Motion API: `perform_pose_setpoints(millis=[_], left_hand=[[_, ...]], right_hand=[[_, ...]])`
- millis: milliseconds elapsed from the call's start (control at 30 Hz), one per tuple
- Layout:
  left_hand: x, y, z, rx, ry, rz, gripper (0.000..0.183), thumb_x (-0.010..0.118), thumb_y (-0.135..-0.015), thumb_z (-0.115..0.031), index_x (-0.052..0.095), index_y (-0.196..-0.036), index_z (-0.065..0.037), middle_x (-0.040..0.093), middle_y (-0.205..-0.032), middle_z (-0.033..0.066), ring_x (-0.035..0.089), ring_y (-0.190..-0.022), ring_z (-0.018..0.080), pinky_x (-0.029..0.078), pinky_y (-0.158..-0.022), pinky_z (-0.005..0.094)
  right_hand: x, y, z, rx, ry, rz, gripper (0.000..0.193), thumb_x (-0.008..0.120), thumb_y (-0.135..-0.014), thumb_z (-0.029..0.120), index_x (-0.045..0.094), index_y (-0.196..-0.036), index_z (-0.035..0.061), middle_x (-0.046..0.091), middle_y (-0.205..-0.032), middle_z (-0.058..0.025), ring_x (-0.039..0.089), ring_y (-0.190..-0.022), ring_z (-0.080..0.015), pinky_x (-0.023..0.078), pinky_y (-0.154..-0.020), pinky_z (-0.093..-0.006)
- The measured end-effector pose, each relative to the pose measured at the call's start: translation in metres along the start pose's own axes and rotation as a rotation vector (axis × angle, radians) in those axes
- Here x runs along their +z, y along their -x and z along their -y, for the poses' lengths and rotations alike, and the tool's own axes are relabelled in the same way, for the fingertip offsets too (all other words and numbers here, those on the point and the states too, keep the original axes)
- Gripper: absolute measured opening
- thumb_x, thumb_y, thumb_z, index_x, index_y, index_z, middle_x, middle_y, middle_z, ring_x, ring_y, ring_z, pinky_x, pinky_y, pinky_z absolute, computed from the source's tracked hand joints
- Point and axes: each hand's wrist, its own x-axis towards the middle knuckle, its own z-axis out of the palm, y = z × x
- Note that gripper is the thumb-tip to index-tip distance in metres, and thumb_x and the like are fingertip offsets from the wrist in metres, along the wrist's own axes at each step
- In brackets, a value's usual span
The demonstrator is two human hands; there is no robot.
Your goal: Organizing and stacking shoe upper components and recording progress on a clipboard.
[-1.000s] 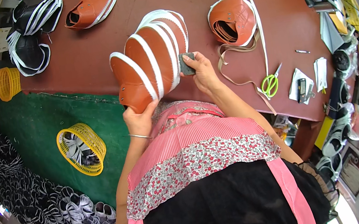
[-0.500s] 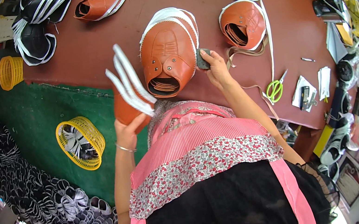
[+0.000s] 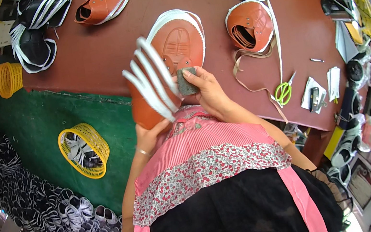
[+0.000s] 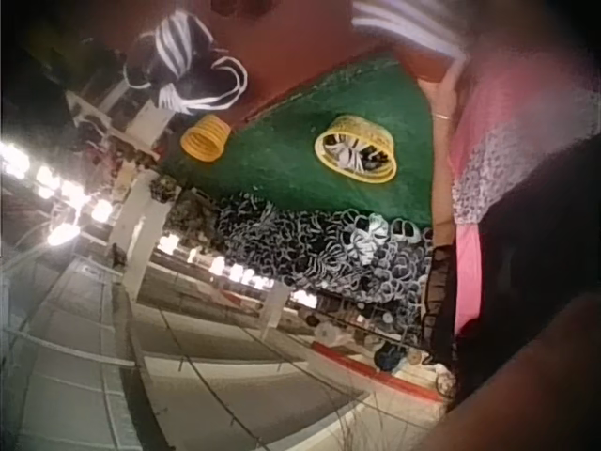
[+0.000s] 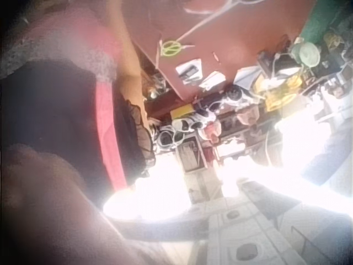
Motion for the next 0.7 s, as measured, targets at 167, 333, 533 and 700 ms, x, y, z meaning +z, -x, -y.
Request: perform_pose_setpoints(millis=[167, 333, 533, 700], left_hand=[[-0.042, -0.006, -0.070, 0.381, 0.046, -0.130, 0.056, 0.071, -0.093, -0.007, 0.051, -0.144, 0.006, 0.062, -0.138, 0.0158, 0.065, -0.121, 0.0279, 0.052, -0.105, 0.0443], [-0.118, -0.099, -0.080, 0.100, -1.888, -0.161, 0.022, 0.077, -0.085, -0.015, 0.071, -0.098, 0.001, 0.073, -0.094, 0.0228, 0.072, -0.091, 0.0371, 0.054, -0.090, 0.0436], [-0.104, -0.120, -0.097, 0.368, -1.995, -0.495, 0.041, 0.084, -0.079, -0.024, 0.064, -0.109, -0.006, 0.066, -0.109, 0.0150, 0.062, -0.110, 0.0347, 0.051, -0.091, 0.0469], [0.018, -0.072, -0.050, 0.825, -1.356, -0.229, 0.036, 0.083, -0.080, -0.035, 0.065, -0.099, -0.010, 0.063, -0.099, 0.0085, 0.058, -0.090, 0.0312, 0.046, -0.079, 0.0429]], right_hand=[[-0.080, -0.052, 0.018, -0.391, 0.214, -0.236, 0.018, 0.062, -0.102, 0.017, 0.059, -0.113, 0.0030, 0.074, -0.114, -0.0130, 0.072, -0.098, -0.0181, 0.056, -0.084, -0.0298], [-0.116, -0.076, 0.031, -0.351, 0.358, -0.244, 0.018, 0.064, -0.102, 0.019, 0.060, -0.109, 0.0028, 0.074, -0.111, -0.0117, 0.071, -0.096, -0.0148, 0.055, -0.082, -0.0271], [-0.138, -0.092, 0.025, -0.342, 0.421, -0.196, 0.020, 0.065, -0.102, 0.022, 0.061, -0.110, 0.0034, 0.071, -0.098, -0.0053, 0.065, -0.084, -0.0107, 0.053, -0.076, -0.0268], [-0.137, -0.093, 0.020, -0.309, 0.376, -0.206, 0.020, 0.064, -0.103, 0.023, 0.062, -0.112, 0.0055, 0.070, -0.098, -0.0030, 0.064, -0.085, -0.0091, 0.051, -0.077, -0.0263]])
